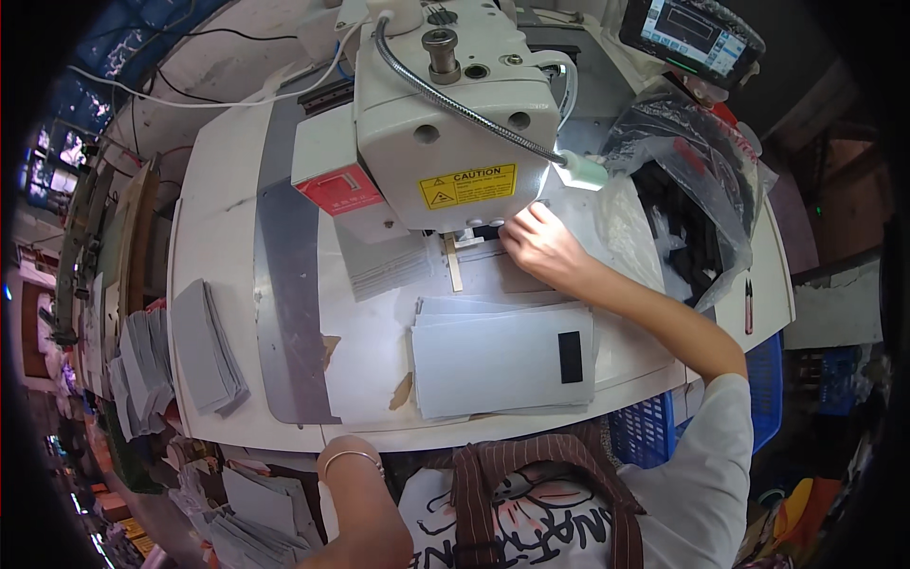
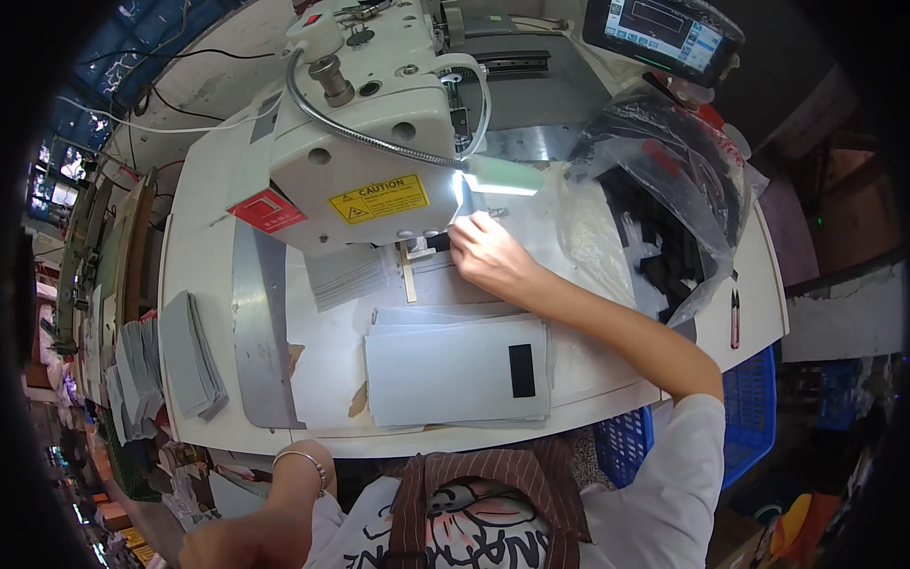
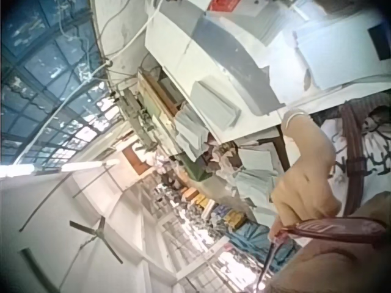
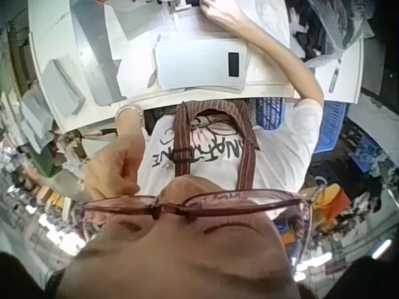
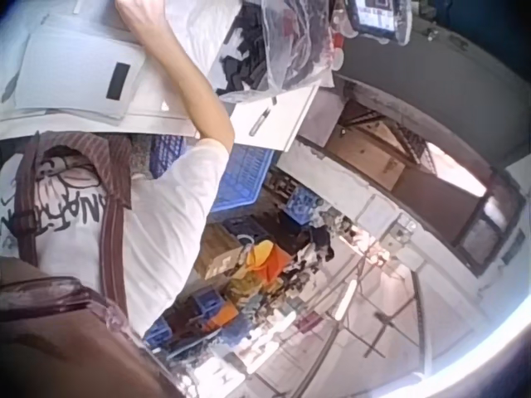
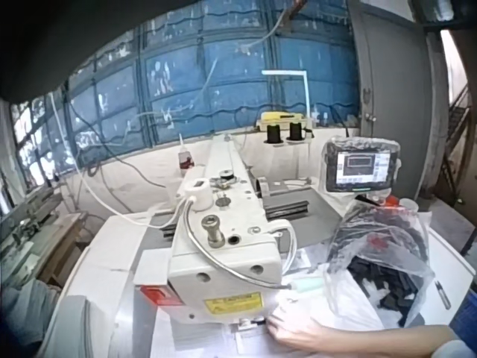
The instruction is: Sewing small leather components using an industrial sewing machine.
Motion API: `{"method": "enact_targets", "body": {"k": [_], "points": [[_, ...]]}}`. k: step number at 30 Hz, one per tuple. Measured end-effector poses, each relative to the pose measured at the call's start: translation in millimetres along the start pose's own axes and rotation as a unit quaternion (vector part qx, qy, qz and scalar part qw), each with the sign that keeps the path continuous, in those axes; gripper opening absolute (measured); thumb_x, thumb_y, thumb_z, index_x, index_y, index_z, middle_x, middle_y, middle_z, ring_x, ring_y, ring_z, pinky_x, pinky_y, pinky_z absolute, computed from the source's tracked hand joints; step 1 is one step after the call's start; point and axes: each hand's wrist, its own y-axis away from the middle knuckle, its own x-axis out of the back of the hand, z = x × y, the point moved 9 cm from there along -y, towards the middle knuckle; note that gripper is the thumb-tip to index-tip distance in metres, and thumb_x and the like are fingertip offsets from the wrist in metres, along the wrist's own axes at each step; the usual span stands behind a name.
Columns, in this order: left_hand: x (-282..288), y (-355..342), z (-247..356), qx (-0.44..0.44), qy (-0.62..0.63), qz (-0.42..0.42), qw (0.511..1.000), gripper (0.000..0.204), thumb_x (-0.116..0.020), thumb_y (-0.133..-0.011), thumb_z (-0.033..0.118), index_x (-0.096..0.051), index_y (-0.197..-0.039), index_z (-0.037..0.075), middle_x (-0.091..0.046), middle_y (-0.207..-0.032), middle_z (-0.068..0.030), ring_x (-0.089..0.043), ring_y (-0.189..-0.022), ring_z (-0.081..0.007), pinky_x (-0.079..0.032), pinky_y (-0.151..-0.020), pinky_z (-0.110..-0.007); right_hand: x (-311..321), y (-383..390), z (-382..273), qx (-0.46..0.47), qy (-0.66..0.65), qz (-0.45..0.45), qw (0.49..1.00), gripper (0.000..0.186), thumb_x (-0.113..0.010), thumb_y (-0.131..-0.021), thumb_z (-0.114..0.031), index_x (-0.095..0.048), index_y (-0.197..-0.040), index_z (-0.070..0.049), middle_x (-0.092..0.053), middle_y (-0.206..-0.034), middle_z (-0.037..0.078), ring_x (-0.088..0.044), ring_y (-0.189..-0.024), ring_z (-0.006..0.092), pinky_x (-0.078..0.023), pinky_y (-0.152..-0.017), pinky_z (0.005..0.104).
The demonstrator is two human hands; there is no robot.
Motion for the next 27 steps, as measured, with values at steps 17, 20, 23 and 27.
{"method": "enact_targets", "body": {"k": [17, 20, 23, 27], "points": [[46, 177, -47, 0.290, -0.641, -0.365, 0.610, 0.033, -0.067, -0.067, 0.003, -0.066, -0.100, 0.008, -0.058, -0.084, -0.0046, -0.054, -0.067, -0.0164, -0.043, -0.061, -0.030, 132, 103, -58, 0.304, 0.015, 0.158, 0.939, 0.026, -0.058, -0.071, -0.011, -0.062, -0.093, 0.003, -0.059, -0.096, 0.007, -0.050, -0.082, 0.0168, -0.045, -0.071, 0.0286], [17, 231, -45, 0.482, -0.525, -0.448, 0.539, 0.029, -0.068, -0.072, 0.015, -0.063, -0.101, 0.010, -0.055, -0.082, -0.0025, -0.053, -0.070, -0.0171, -0.040, -0.062, -0.028, 104, 126, -64, 0.181, -0.070, 0.104, 0.976, 0.029, -0.057, -0.074, -0.009, -0.062, -0.102, 0.000, -0.058, -0.097, 0.005, -0.051, -0.084, 0.0178, -0.045, -0.073, 0.0307], [34, 220, -33, 0.465, -0.558, -0.413, 0.549, 0.042, -0.070, -0.070, 0.022, -0.061, -0.109, 0.012, -0.058, -0.098, -0.0063, -0.056, -0.087, -0.0227, -0.043, -0.075, -0.035, 103, 149, -58, -0.084, -0.186, 0.181, 0.962, 0.041, -0.066, -0.071, -0.014, -0.062, -0.111, -0.009, -0.058, -0.097, 0.003, -0.052, -0.084, 0.0192, -0.043, -0.070, 0.0324], [45, 227, -79, 0.447, -0.540, -0.456, 0.549, 0.056, -0.070, -0.068, 0.029, -0.056, -0.120, 0.013, -0.050, -0.125, -0.0133, -0.046, -0.116, -0.0316, -0.034, -0.096, -0.044, 84, 218, -101, -0.371, -0.343, 0.171, 0.846, 0.022, -0.072, -0.064, -0.019, -0.061, -0.082, -0.011, -0.059, -0.078, 0.004, -0.055, -0.068, 0.0243, -0.042, -0.064, 0.0345]]}}
